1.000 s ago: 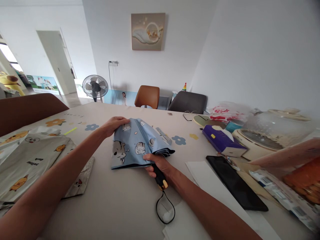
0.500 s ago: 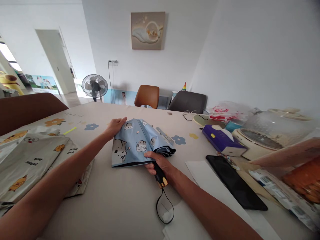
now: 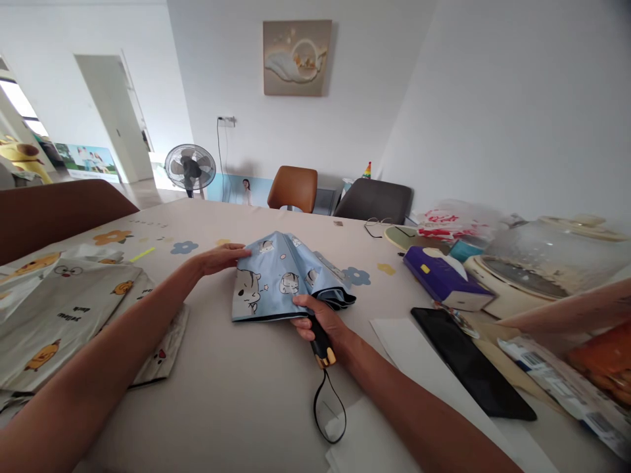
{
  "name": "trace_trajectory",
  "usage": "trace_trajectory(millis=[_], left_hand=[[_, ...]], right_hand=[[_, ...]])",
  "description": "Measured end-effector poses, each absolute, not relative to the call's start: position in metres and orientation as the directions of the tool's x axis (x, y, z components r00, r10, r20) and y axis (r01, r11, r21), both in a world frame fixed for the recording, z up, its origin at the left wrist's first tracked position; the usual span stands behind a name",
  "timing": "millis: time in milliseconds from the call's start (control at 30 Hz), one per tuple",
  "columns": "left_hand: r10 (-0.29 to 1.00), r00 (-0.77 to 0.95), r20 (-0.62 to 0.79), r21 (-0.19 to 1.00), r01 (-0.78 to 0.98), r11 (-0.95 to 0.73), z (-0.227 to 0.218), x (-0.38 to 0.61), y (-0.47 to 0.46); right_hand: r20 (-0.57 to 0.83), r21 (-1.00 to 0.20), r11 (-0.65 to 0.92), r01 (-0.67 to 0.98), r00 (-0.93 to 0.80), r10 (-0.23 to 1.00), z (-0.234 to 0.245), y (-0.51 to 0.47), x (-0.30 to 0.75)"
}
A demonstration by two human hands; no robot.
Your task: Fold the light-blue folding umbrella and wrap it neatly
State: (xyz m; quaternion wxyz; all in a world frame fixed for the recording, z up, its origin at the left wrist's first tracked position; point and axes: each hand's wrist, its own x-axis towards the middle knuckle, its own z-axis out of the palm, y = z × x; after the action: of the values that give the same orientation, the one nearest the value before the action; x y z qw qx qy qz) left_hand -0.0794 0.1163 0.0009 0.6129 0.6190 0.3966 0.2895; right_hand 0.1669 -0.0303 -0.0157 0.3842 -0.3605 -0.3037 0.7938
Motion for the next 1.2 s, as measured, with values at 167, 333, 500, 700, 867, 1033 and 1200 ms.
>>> trace_trajectory(millis=[167, 333, 500, 700, 867, 1033, 1200], left_hand=[[0.809, 0.559, -0.182, 0.981, 0.053, 0.185, -0.005, -0.077, 0.114], [0.796, 0.555, -0.241, 0.966, 0.06, 0.251, -0.01, -0.077, 0.116], [0.809, 0.538, -0.237, 0.968, 0.065, 0.241, -0.013, -0.088, 0.12], [0.789, 0.558, -0.257, 0.957, 0.032, 0.29, -0.018, -0.093, 0.122], [0.786, 0.575, -0.229, 0.953, -0.031, 0.3, -0.019, -0.092, 0.122], [0.799, 0.56, -0.219, 0.955, -0.044, 0.292, -0.02, -0.087, 0.123], [0.857, 0.482, -0.18, 0.956, -0.119, 0.268, -0.021, -0.078, 0.125]], right_hand=[[-0.337, -0.762, -0.526, -0.376, -0.464, 0.82, -0.015, -0.031, 0.168], [-0.356, -0.761, -0.536, -0.366, -0.455, 0.816, -0.011, -0.032, 0.167], [-0.368, -0.751, -0.548, -0.37, -0.455, 0.811, -0.013, -0.031, 0.167], [-0.356, -0.754, -0.542, -0.371, -0.463, 0.812, -0.017, -0.029, 0.167], [-0.37, -0.746, -0.551, -0.373, -0.456, 0.81, -0.015, -0.029, 0.166], [-0.353, -0.746, -0.537, -0.394, -0.45, 0.82, -0.012, -0.031, 0.165], [-0.322, -0.755, -0.489, -0.438, -0.402, 0.857, -0.013, -0.032, 0.165]])
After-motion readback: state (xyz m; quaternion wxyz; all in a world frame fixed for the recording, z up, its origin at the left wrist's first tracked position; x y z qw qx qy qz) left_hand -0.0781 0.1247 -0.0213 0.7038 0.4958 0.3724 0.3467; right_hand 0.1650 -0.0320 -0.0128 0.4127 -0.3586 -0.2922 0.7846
